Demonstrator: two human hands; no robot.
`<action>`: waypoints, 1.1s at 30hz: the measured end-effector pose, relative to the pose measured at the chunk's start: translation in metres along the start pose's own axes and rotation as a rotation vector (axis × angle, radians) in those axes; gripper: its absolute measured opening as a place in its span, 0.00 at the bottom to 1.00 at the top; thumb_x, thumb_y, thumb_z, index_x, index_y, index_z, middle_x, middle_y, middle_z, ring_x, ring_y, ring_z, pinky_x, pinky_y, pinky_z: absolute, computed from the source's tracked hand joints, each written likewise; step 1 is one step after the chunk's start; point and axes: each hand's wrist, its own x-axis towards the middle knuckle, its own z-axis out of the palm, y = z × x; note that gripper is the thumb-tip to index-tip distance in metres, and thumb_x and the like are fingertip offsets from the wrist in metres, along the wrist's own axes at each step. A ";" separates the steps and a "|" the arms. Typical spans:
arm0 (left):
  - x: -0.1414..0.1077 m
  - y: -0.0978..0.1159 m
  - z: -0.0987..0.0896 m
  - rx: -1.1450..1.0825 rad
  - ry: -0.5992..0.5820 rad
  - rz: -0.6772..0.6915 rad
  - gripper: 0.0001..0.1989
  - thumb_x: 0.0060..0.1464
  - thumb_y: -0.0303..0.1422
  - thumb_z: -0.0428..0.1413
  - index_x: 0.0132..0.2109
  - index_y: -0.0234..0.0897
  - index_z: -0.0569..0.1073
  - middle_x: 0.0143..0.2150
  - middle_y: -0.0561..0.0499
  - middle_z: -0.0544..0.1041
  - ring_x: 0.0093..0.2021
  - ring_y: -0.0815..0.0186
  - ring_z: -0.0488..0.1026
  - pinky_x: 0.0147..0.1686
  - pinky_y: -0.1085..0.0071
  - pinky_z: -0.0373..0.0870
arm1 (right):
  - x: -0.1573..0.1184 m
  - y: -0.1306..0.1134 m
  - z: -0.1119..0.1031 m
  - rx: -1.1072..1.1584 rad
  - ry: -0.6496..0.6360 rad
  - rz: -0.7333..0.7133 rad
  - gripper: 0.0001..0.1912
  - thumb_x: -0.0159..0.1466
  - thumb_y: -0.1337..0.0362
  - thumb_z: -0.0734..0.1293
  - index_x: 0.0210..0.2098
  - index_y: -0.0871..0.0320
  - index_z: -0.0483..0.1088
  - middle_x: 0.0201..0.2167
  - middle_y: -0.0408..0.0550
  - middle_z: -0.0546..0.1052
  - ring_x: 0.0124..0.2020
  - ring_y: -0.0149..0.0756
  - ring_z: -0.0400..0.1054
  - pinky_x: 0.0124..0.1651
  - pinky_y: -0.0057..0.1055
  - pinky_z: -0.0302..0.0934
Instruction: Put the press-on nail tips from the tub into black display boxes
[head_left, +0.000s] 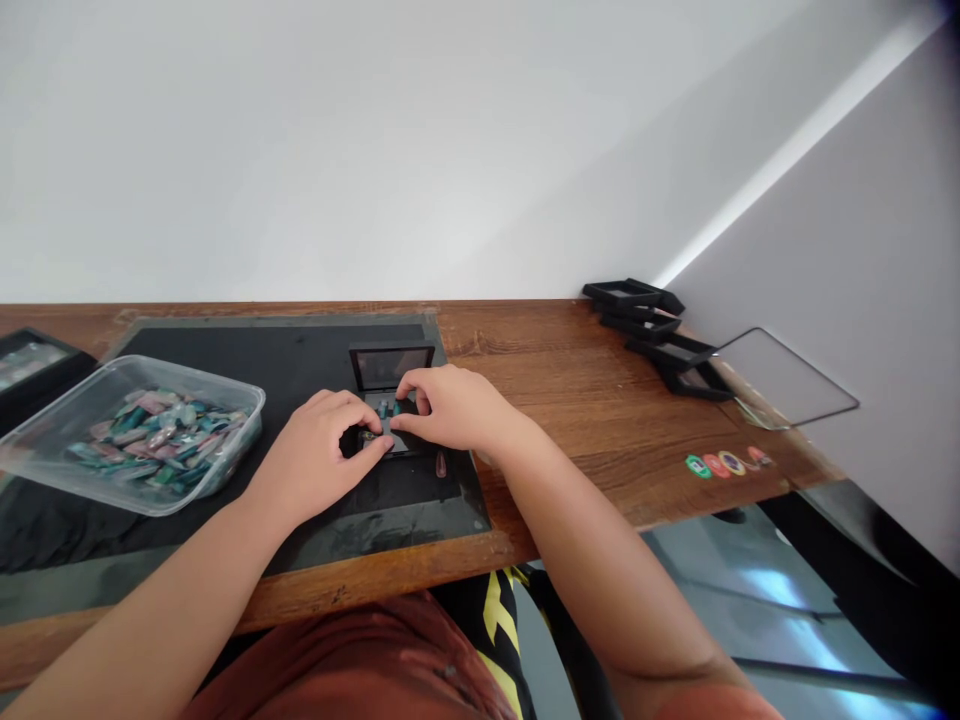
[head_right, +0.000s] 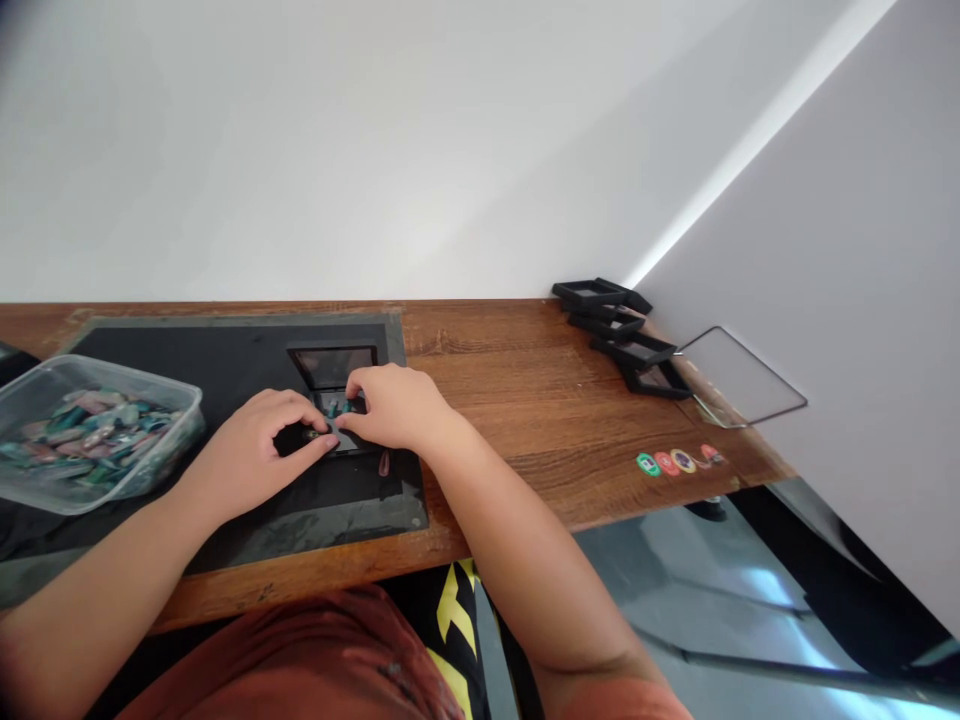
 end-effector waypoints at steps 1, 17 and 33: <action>0.000 0.000 0.000 0.000 -0.002 -0.001 0.10 0.62 0.41 0.57 0.37 0.41 0.76 0.41 0.48 0.80 0.44 0.55 0.71 0.47 0.57 0.68 | 0.000 0.000 0.000 -0.004 0.000 -0.001 0.15 0.62 0.53 0.73 0.45 0.54 0.77 0.36 0.44 0.81 0.33 0.33 0.70 0.35 0.30 0.53; 0.001 -0.003 -0.001 0.082 0.006 -0.158 0.15 0.59 0.48 0.58 0.42 0.42 0.73 0.37 0.49 0.77 0.40 0.57 0.72 0.39 0.62 0.66 | 0.001 -0.003 0.005 -0.069 0.019 0.000 0.17 0.61 0.51 0.73 0.45 0.53 0.79 0.38 0.46 0.82 0.39 0.39 0.74 0.37 0.31 0.57; 0.001 0.001 -0.003 0.021 0.008 -0.247 0.14 0.58 0.47 0.57 0.42 0.43 0.77 0.36 0.51 0.79 0.36 0.59 0.75 0.36 0.64 0.67 | 0.004 -0.002 0.006 -0.097 0.037 -0.036 0.13 0.64 0.55 0.72 0.44 0.54 0.80 0.38 0.46 0.82 0.42 0.40 0.74 0.39 0.33 0.58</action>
